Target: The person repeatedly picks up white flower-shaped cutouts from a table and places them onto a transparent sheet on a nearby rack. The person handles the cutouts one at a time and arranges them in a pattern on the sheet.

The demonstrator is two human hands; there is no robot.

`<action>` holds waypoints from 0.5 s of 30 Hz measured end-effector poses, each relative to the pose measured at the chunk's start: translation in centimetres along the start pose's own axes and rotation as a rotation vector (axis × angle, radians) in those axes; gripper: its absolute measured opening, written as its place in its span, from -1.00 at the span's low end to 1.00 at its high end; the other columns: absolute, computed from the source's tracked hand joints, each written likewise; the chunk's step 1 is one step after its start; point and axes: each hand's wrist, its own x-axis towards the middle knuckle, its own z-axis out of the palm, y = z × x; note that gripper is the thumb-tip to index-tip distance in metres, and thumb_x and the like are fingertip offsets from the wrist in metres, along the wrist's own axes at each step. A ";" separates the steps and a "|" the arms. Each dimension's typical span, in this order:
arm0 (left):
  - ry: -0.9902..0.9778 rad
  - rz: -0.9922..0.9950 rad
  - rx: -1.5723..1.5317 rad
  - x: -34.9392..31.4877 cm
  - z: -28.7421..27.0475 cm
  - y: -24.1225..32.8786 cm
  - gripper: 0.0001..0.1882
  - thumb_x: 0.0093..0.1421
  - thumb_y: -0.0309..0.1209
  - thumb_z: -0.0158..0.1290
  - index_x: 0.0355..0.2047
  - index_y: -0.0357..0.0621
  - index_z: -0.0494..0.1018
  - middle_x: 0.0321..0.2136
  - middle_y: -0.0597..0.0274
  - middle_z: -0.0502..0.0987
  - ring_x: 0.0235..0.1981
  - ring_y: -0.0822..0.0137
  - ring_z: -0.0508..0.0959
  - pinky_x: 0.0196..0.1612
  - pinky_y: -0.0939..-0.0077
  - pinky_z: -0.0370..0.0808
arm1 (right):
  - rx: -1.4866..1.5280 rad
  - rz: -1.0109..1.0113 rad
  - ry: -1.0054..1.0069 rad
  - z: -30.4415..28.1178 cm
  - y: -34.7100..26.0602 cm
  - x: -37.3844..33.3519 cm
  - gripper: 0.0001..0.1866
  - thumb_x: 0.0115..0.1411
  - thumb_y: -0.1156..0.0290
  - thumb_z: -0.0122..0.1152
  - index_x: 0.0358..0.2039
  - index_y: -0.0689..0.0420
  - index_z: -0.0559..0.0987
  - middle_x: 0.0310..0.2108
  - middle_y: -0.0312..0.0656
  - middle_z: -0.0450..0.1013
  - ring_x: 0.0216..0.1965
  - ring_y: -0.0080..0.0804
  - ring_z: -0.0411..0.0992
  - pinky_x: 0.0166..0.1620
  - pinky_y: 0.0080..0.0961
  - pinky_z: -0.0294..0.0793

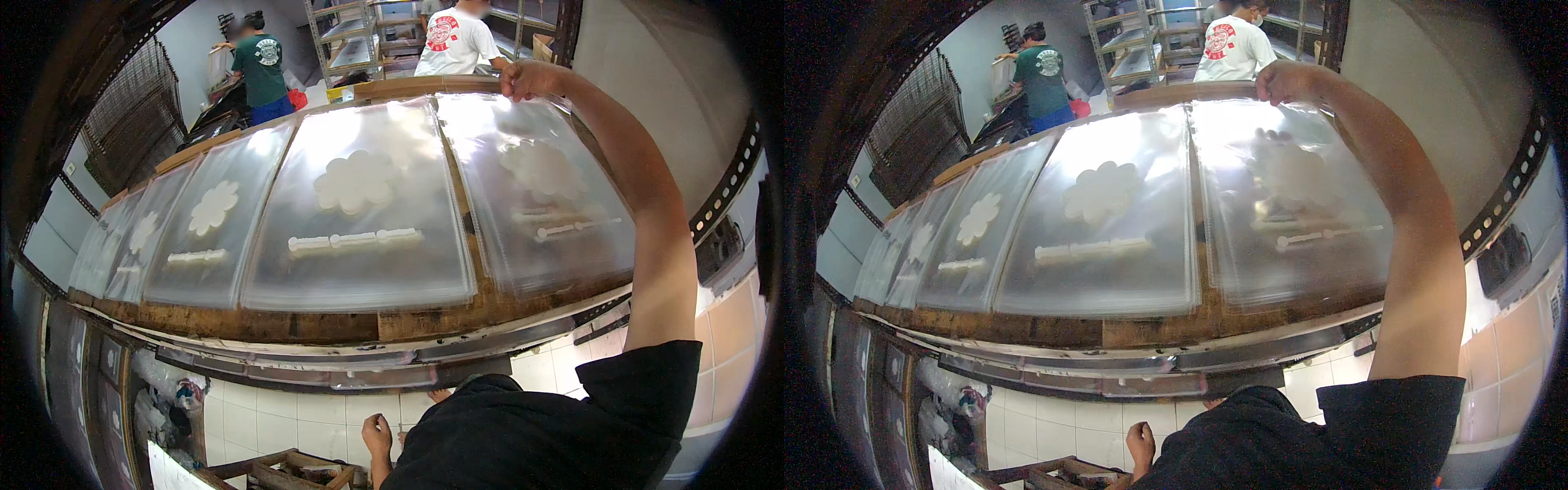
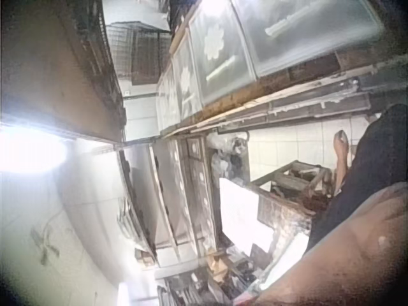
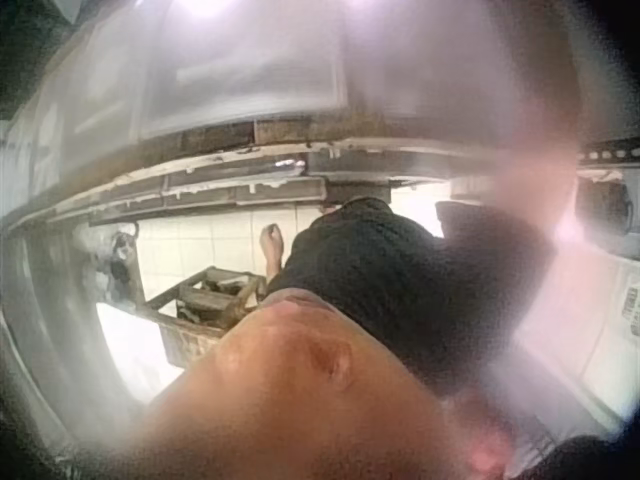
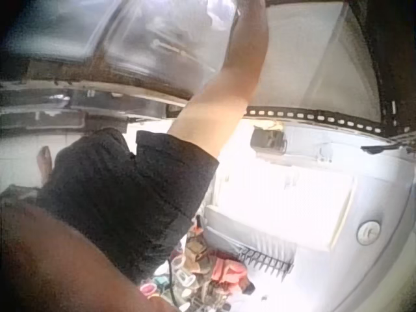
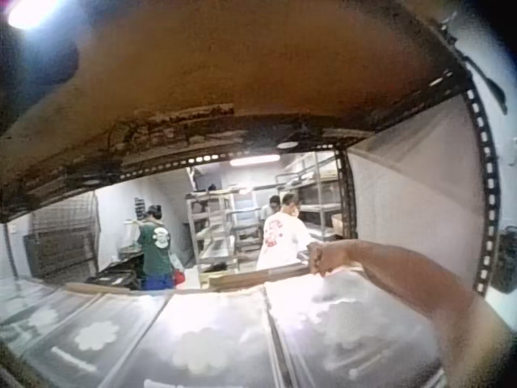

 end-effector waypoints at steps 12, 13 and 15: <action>-0.095 -0.029 0.001 -1.0 2.8 1.1 -0.77 0.23 -0.40 0.09 -0.25 -0.35 0.61 -0.32 -0.15 0.63 -0.27 -0.08 0.64 -0.15 0.18 0.56 | -0.191 0.055 -0.011 1.4 -0.7 1.8 -0.75 0.12 0.56 -0.03 -0.30 0.08 0.62 -0.31 -0.28 0.58 -0.22 -0.49 0.57 -0.26 -0.45 0.58; -0.098 -0.025 0.002 -0.8 2.9 1.2 -0.77 0.23 -0.41 0.09 -0.25 -0.36 0.61 -0.31 -0.15 0.63 -0.27 -0.08 0.64 -0.15 0.18 0.56 | -0.199 0.050 -0.013 1.4 -0.5 1.9 -0.76 0.12 0.55 -0.01 -0.31 0.08 0.62 -0.31 -0.28 0.57 -0.22 -0.49 0.57 -0.27 -0.44 0.58; -0.100 -0.014 0.001 -0.3 3.0 1.5 -0.77 0.23 -0.41 0.09 -0.24 -0.36 0.61 -0.30 -0.15 0.63 -0.26 -0.09 0.64 -0.14 0.18 0.56 | -0.229 0.014 -0.028 1.3 -0.2 2.3 -0.79 0.11 0.52 0.03 -0.31 0.09 0.63 -0.32 -0.25 0.58 -0.23 -0.45 0.57 -0.25 -0.38 0.57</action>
